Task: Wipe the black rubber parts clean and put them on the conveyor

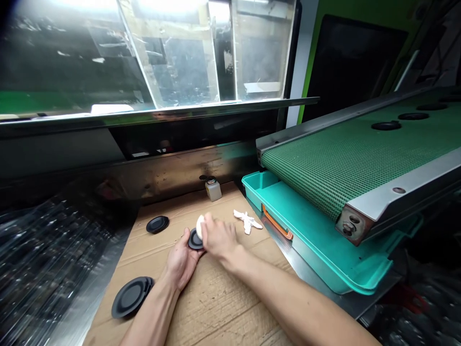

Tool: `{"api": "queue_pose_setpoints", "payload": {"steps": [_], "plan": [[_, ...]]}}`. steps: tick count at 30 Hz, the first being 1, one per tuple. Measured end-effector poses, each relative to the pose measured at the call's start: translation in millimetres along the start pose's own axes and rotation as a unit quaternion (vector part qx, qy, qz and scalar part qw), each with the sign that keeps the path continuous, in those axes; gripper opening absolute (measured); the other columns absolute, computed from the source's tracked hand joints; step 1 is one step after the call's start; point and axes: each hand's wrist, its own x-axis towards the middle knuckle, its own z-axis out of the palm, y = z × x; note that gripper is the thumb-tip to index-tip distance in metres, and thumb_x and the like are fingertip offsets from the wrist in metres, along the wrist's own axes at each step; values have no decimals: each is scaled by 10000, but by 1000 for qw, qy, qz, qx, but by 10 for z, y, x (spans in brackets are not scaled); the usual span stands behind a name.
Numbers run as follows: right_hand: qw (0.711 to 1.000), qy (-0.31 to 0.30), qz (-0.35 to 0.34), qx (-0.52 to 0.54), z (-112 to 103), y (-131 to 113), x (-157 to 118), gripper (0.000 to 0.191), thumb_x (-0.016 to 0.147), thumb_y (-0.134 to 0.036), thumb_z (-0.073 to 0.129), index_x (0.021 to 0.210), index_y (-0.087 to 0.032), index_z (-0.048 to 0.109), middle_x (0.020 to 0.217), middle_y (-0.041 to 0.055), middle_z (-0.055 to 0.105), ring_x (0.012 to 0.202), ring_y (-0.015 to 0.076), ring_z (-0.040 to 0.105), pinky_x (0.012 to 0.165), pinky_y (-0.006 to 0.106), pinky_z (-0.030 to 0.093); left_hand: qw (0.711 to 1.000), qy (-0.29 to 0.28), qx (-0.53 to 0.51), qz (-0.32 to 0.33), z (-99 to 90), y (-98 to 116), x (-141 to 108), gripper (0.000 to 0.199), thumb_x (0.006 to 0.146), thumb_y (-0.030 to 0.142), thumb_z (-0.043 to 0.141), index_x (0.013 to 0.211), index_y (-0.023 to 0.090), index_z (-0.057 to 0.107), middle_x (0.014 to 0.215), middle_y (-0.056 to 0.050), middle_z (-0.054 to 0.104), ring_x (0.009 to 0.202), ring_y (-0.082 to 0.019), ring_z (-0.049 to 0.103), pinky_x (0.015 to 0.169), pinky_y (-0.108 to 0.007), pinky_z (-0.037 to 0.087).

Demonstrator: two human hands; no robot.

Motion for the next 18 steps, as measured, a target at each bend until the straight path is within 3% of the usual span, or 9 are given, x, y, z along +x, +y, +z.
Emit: {"api": "queue_pose_setpoints", "payload": {"steps": [3, 7, 10, 15, 18], "plan": [[998, 0, -54, 15, 34, 38, -85, 273, 969, -408, 344, 1062, -238, 536, 868, 64, 700, 705, 227, 635, 590, 283, 316, 1000, -2, -17, -21, 1, 12, 2, 353, 972, 324, 409, 1013, 85, 666, 1090, -180, 700, 1051, -257, 660, 938, -397, 540], [993, 7, 6, 121, 39, 131, -39, 238, 935, -411, 423, 1016, -261, 590, 830, 27, 696, 743, 201, 632, 623, 262, 358, 999, 13, -26, 23, -5, 6, 31, 311, 968, 283, 428, 991, 85, 667, 1061, -166, 709, 1022, -247, 672, 924, -397, 549], [975, -15, -24, 218, -4, 170, 44, 196, 892, -385, 492, 950, -260, 632, 837, -4, 695, 768, 163, 619, 651, 236, 378, 999, 14, -29, 25, -9, -8, 50, 239, 938, 257, 501, 951, 88, 670, 1019, -152, 718, 1000, -244, 680, 921, -375, 550], [976, -2, 41, 215, -73, 246, 64, 171, 836, -342, 539, 881, -237, 667, 792, 3, 681, 728, 155, 592, 618, 238, 352, 999, 16, -13, 34, 0, -12, 46, 267, 961, 266, 452, 993, 94, 654, 1059, -167, 705, 1019, -244, 671, 901, -407, 559], [970, -36, 40, 237, -36, 286, 27, 145, 816, -312, 547, 851, -225, 658, 721, -7, 664, 652, 140, 571, 569, 230, 329, 999, 13, -1, 42, 12, -13, 25, 275, 961, 250, 442, 986, 81, 657, 1046, -169, 707, 1026, -247, 669, 910, -402, 552]]}}
